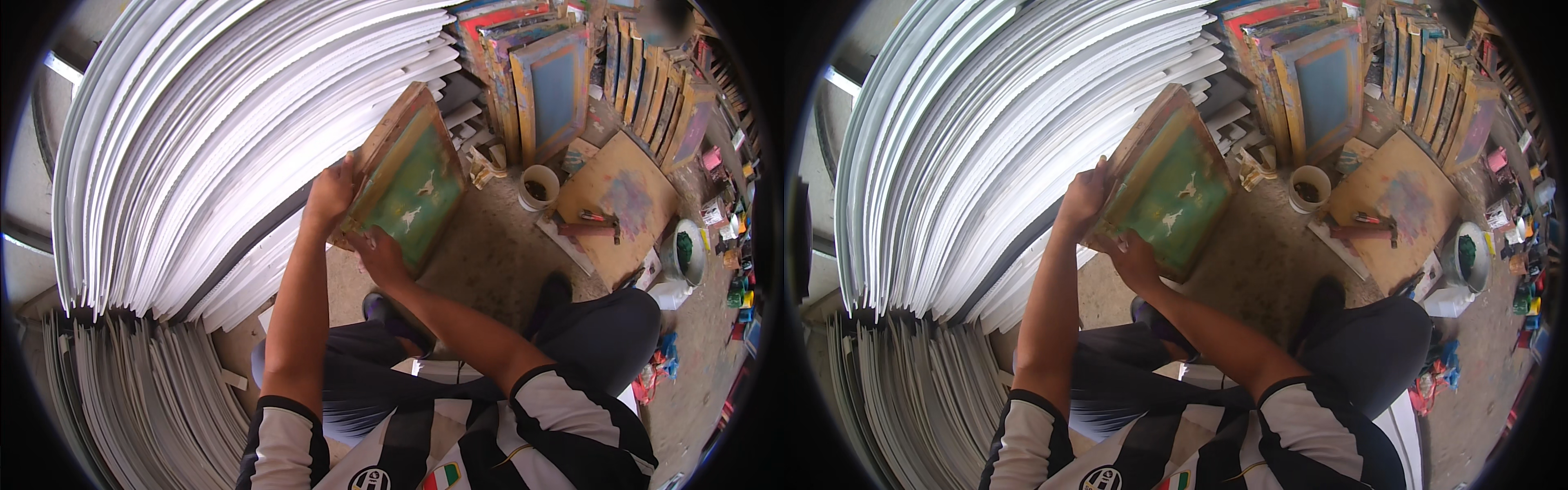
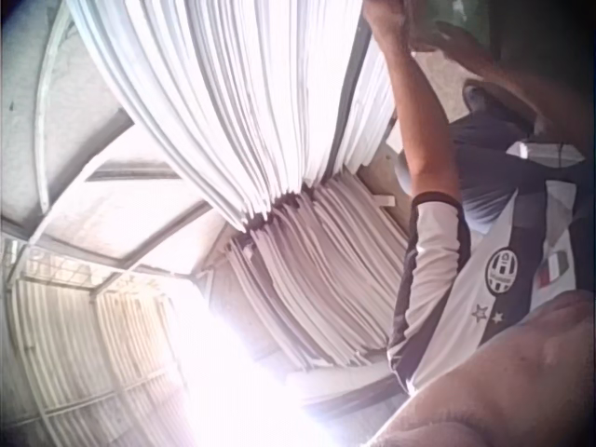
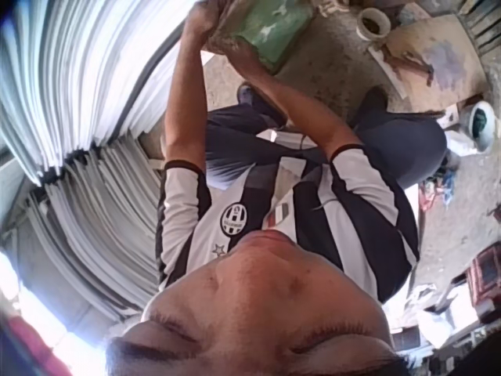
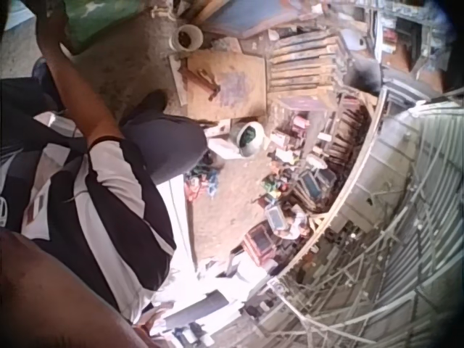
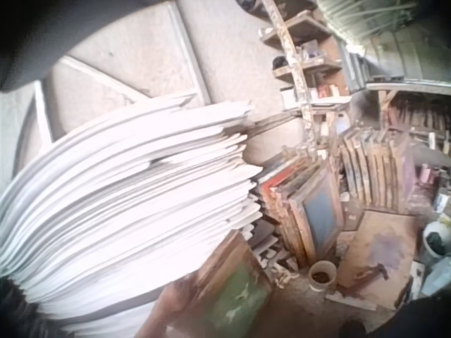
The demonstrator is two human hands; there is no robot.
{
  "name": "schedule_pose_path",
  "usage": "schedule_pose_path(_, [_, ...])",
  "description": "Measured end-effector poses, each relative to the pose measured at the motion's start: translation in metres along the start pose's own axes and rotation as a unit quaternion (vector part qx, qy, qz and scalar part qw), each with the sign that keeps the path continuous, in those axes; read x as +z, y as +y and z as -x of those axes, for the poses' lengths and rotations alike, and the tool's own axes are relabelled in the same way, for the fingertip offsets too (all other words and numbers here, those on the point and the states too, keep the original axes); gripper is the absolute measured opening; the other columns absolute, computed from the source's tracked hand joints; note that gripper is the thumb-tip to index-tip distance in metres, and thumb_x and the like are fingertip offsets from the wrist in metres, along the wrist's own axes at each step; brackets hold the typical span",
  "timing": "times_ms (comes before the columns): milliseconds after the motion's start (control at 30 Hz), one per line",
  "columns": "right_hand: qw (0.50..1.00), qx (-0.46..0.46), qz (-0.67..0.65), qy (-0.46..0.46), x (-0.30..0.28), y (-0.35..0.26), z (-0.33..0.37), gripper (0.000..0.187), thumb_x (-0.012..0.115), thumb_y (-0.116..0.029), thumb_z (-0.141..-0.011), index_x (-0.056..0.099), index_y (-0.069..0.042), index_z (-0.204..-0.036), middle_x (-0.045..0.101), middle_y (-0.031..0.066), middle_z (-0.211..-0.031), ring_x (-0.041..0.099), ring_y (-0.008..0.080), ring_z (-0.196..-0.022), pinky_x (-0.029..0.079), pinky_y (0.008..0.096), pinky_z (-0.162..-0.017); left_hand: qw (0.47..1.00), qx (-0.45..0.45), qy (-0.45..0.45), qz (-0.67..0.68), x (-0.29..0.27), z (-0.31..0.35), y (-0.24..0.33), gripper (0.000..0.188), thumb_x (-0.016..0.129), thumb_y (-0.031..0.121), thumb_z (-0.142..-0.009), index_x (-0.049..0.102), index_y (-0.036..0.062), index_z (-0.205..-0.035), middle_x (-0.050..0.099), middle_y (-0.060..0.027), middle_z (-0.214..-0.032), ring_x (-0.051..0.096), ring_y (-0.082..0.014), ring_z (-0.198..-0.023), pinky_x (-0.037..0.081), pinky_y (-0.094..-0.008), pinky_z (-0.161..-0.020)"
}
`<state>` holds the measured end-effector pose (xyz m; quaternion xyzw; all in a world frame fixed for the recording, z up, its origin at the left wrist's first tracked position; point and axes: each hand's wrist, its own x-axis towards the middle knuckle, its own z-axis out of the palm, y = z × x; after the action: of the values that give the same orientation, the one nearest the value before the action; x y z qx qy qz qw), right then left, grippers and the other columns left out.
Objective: The person sits on the floor and disassembles a wooden frame by hand. They peel off a green fabric or paper layer from the frame, remove a yellow strip, and then separate the wooden pieces. The person then picks up a pink rectangular object and wipes it with a cloth.
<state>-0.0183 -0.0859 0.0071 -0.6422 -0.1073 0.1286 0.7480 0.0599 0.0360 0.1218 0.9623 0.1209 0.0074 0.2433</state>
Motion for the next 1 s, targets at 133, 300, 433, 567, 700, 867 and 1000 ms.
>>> schedule_pose_path(133, [0.995, -0.047, 0.089, 0.017, 0.011, -0.026, -0.002, 0.053, 0.083, -0.047, -0.086, 0.061, 0.001, -0.092, 0.063, 0.0116, -0.074, 0.063, 0.0223, -0.064, 0.049, 0.0393, -0.06, 0.997, -0.07, 0.02, 0.034, 0.005, -0.003, 0.004, 0.069, 0.037, 0.054, -0.108, 0.07, -0.007, -0.105, 0.067, -0.0369, -0.105, 0.062, -0.0519, -0.109, 0.047, -0.051, -0.098])
schedule_pose_path(300, [0.992, -0.063, 0.105, 0.034, 0.015, -0.036, 0.0, 0.051, 0.081, -0.042, -0.087, 0.061, 0.002, -0.101, 0.067, 0.0178, -0.079, 0.068, 0.0368, -0.073, 0.051, 0.0452, -0.065, 0.997, -0.072, 0.016, 0.02, 0.001, 0.003, 0.011, 0.068, 0.034, 0.052, -0.109, 0.066, -0.006, -0.119, 0.068, -0.036, -0.112, 0.064, -0.0479, -0.112, 0.045, -0.0473, -0.1])
schedule_pose_path(433, [0.992, -0.117, 0.035, 0.043, 0.019, -0.025, 0.001, 0.039, 0.074, -0.033, -0.094, 0.059, 0.002, -0.103, 0.067, 0.0213, -0.08, 0.068, 0.04, -0.073, 0.051, 0.047, -0.065, 0.996, -0.069, -0.004, 0.058, -0.001, 0.008, 0.021, 0.068, 0.033, 0.052, -0.109, 0.065, -0.0072, -0.123, 0.067, -0.0363, -0.115, 0.064, -0.0454, -0.115, 0.044, -0.0461, -0.104])
schedule_pose_path(567, [0.987, -0.141, 0.051, 0.063, 0.016, -0.017, -0.001, 0.024, 0.067, -0.02, -0.094, 0.057, 0.001, -0.1, 0.064, 0.0244, -0.078, 0.066, 0.0411, -0.071, 0.049, 0.0473, -0.063, 0.996, -0.058, -0.013, 0.061, -0.003, 0.007, 0.021, 0.068, 0.035, 0.052, -0.109, 0.065, -0.008, -0.124, 0.068, -0.0353, -0.115, 0.065, -0.0447, -0.113, 0.045, -0.045, -0.104])
schedule_pose_path(700, [0.989, -0.099, 0.089, 0.057, 0.007, -0.016, 0.009, 0.017, 0.064, -0.013, -0.09, 0.059, 0.001, -0.097, 0.066, 0.0253, -0.082, 0.067, 0.045, -0.08, 0.05, 0.0517, -0.07, 0.999, -0.033, -0.027, 0.011, -0.003, 0.006, 0.009, 0.069, 0.037, 0.053, -0.108, 0.064, -0.0081, -0.127, 0.068, -0.0332, -0.118, 0.065, -0.0418, -0.114, 0.045, -0.0428, -0.104])
schedule_pose_path(867, [0.983, -0.15, 0.034, 0.1, -0.002, -0.006, 0.009, 0.017, 0.067, -0.011, -0.086, 0.065, 0.001, -0.098, 0.067, 0.0239, -0.085, 0.067, 0.046, -0.085, 0.052, 0.0497, -0.074, 0.992, -0.09, -0.023, 0.083, -0.004, 0.005, 0.013, 0.073, 0.036, 0.057, -0.108, 0.061, -0.007, -0.134, 0.067, -0.03, -0.127, 0.064, -0.0367, -0.12, 0.044, -0.0412, -0.106])
schedule_pose_path(1000, [0.986, -0.14, 0.07, 0.062, -0.006, 0.008, 0.004, 0.024, 0.073, -0.015, -0.086, 0.065, 0.002, -0.1, 0.067, 0.0232, -0.09, 0.067, 0.0422, -0.084, 0.053, 0.0476, -0.078, 0.991, -0.091, -0.051, 0.089, -0.009, 0.004, 0.018, 0.073, 0.036, 0.057, -0.108, 0.059, -0.0064, -0.137, 0.066, -0.0289, -0.129, 0.063, -0.0354, -0.121, 0.044, -0.0402, -0.107])
